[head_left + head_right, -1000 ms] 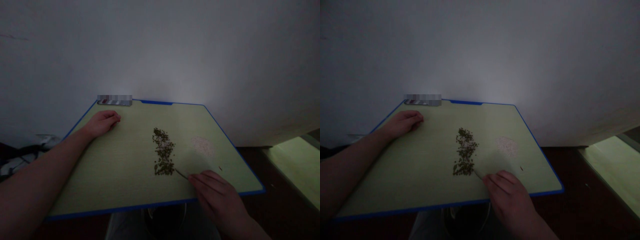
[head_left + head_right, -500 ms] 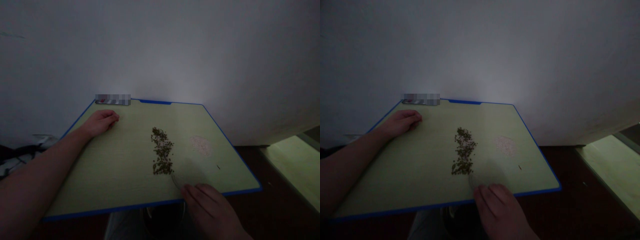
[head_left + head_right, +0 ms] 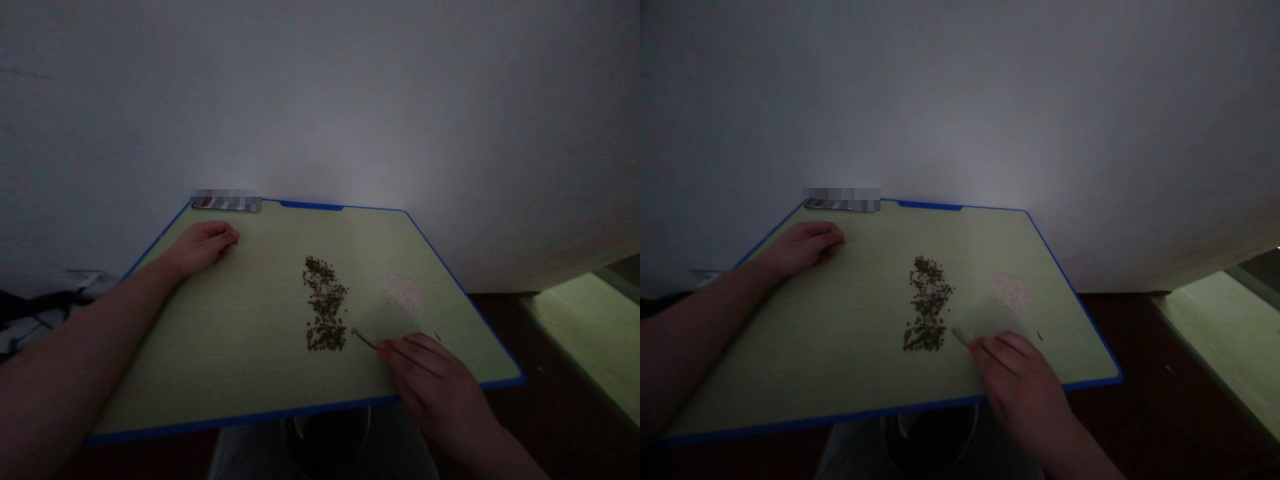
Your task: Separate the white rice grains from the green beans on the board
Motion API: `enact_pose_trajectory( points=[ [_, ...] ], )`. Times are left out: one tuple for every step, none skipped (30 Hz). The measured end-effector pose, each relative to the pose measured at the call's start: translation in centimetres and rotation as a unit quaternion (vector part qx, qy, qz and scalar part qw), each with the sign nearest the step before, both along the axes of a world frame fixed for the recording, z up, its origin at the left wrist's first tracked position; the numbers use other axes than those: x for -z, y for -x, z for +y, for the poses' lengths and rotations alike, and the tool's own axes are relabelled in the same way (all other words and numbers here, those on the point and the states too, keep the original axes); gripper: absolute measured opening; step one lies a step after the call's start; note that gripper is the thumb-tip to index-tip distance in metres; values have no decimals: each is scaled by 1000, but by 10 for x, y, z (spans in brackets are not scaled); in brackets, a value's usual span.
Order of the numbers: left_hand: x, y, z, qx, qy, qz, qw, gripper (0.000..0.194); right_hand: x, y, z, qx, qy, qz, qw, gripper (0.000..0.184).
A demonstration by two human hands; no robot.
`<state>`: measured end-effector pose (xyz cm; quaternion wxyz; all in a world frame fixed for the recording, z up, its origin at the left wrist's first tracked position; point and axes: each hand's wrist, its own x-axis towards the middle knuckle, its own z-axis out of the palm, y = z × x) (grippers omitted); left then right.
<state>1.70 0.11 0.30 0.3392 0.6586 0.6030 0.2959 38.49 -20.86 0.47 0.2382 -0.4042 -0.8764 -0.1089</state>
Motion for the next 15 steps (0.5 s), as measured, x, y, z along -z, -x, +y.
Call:
enact_pose_trajectory(
  points=[
    [-2, -1, -1, 5, 5, -1, 1000, 23, -1, 0, -1, -8, 5, 0, 1000, 31],
    [-3, -3, -2, 0, 6, -4, 1000, 23, -1, 0, -4, -14, 8, 2, 1000, 30],
    [-5, -3, -3, -3, 7, -9, 1000, 23, -3, 0, -6, -18, 7, 6, 1000, 29],
    [-5, -4, -3, -5, 7, -9, 1000, 23, -4, -1, -9, -20, 4, 12, 1000, 27],
    [-5, -4, -3, -6, 7, -10, 1000, 22, -5, -1, -12, -22, -1, 17, 1000, 26],
    [-5, -4, -2, -6, 5, -11, 1000, 22, -6, -1, -14, -22, -5, 20, 1000, 26],
    [-3, -3, -1, -4, 3, -10, 1000, 23, -6, -1, -15, -19, -8, 20, 1000, 25],
    [-2, -1, 0, -2, 1, -11, 1000, 23, -7, -1, -16, -15, -12, 18, 1000, 25],
    [0, 0, 1, 0, -1, -9, 1000, 24, -7, -1, -15, -10, -15, 15, 1000, 25],
    [2, 2, 2, 1, -3, -7, 1000, 25, -7, 0, -15, -5, -18, 13, 1000, 25],
    [3, 3, 3, 3, -2, -3, 1000, 26, -7, 1, -14, -3, -21, 12, 1000, 25],
    [4, 4, 4, 3, -2, 0, 1000, 26, -6, 2, -13, -5, -21, 13, 1000, 25],
    [5, 4, 4, 4, -1, 1, 1000, 26, -6, 4, -13, -14, -20, 15, 1000, 25],
    [4, 4, 4, 5, 0, 2, 1000, 26, -4, 5, -14, -23, -17, 16, 999, 25],
    [4, 3, 3, 5, 0, 2, 1000, 26, -2, 8, -15, -28, -14, 15, 999, 26]
  ],
)
